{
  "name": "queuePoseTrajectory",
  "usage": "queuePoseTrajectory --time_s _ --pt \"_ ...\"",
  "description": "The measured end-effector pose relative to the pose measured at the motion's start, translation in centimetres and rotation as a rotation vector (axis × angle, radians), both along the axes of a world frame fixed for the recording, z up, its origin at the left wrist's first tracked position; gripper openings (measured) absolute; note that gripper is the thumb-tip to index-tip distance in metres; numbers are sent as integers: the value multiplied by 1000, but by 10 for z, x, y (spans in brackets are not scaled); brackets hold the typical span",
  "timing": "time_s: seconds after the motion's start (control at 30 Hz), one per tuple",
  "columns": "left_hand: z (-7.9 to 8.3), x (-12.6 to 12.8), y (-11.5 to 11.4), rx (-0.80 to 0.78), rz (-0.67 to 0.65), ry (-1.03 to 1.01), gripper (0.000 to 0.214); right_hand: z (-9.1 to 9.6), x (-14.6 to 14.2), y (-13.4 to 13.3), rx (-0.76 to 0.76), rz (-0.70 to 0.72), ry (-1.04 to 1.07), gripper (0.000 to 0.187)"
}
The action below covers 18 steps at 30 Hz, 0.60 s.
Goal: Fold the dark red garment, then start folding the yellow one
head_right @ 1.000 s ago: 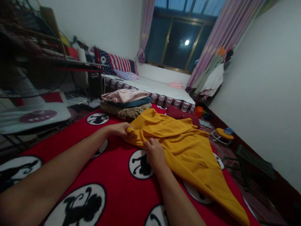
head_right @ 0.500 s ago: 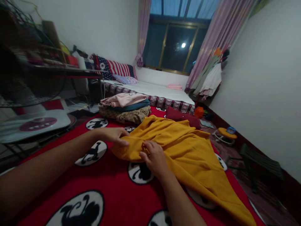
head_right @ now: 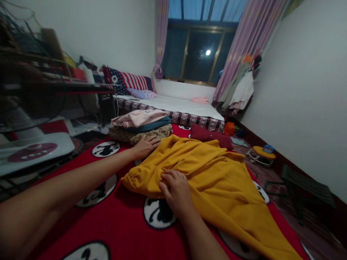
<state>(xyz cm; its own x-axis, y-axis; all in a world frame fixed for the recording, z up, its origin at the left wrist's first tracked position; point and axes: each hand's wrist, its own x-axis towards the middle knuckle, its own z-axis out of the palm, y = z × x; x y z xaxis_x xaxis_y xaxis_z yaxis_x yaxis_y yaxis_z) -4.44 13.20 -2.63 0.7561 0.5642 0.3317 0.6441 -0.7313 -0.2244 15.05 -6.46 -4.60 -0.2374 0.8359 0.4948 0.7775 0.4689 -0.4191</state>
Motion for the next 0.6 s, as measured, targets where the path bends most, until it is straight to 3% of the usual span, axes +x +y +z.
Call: queuePoseTrajectory --time_s 0.23,0.43,0.6 --pt "-1 18 19 138 21 -7 27 -3 5 0 -10 33 75 19" --pt "5 -11 36 221 -194 88 16 -5 9 -1 -19 63 108 19" --pt "11 -29 41 198 -250 97 18 -4 9 -3 -26 66 104 19"
